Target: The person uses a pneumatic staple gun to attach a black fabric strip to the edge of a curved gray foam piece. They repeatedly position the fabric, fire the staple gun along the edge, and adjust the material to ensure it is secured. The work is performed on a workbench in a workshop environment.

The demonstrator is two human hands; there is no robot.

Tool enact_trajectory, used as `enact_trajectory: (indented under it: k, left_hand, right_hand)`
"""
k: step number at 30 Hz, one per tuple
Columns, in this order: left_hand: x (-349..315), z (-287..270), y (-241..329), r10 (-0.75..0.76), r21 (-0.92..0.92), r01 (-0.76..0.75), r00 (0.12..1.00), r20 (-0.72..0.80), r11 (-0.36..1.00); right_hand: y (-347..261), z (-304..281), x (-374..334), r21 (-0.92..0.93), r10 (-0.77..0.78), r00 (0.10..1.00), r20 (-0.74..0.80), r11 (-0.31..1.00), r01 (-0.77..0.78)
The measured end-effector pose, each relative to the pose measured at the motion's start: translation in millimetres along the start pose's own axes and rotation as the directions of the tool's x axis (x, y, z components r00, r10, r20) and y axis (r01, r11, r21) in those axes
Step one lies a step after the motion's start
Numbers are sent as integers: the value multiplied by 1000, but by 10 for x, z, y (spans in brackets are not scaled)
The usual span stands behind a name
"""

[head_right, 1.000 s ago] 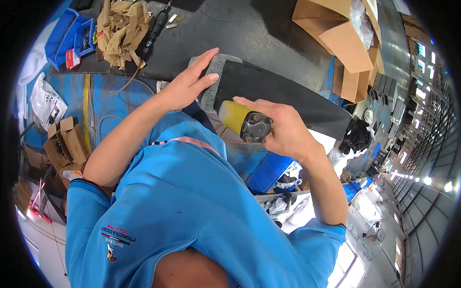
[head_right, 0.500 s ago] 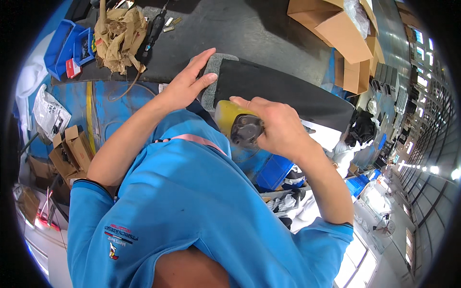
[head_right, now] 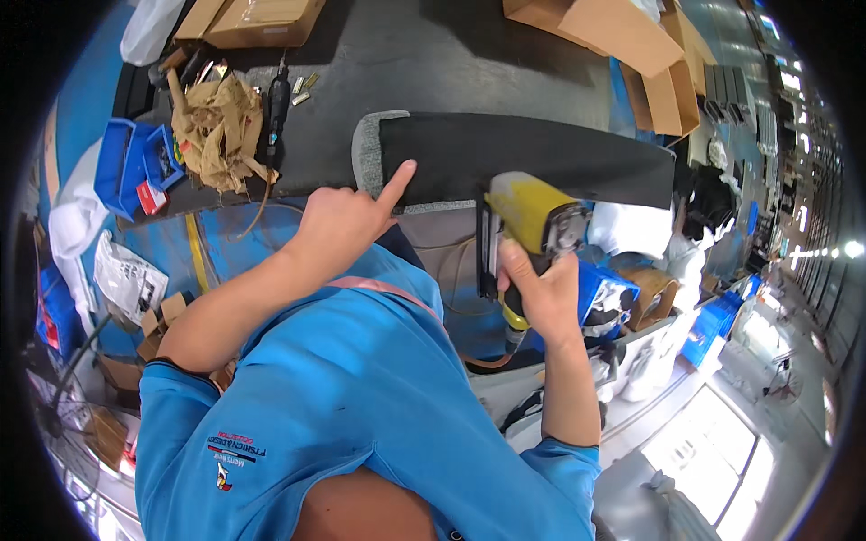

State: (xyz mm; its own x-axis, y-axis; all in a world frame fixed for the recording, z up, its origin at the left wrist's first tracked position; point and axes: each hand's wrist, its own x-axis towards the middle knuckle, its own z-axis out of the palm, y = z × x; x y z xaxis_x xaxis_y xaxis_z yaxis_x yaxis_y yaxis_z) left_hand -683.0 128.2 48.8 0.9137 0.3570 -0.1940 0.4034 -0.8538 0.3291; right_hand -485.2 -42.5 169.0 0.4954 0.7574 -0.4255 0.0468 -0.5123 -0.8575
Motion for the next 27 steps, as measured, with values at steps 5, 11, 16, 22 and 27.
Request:
enact_trajectory:
  k: [5,11,16,22,27]
  left_hand:
    - [72,-72,-63,38,-34,-38,999,9,999]
    - [70,-5,-210,143,-21,-144,989,-34,989]
    - [161,-169,-197,153,-52,-150,987,50,987]
    - [161,-6,-218,148,-29,-147,988,38,989]
    - [145,25,-199,158,-70,-156,987,16,985]
  right_hand:
    - [107,36,-149,62,135,991,3,989,-135]
    - [175,154,-232,98,158,987,-37,983,-153]
    - [145,219,-184,93,138,990,-26,986,-135]
    - [-77,352,11,-37,124,992,-11,992,-124]
    - [-156,576,389,15,185,983,-5,983,-185]
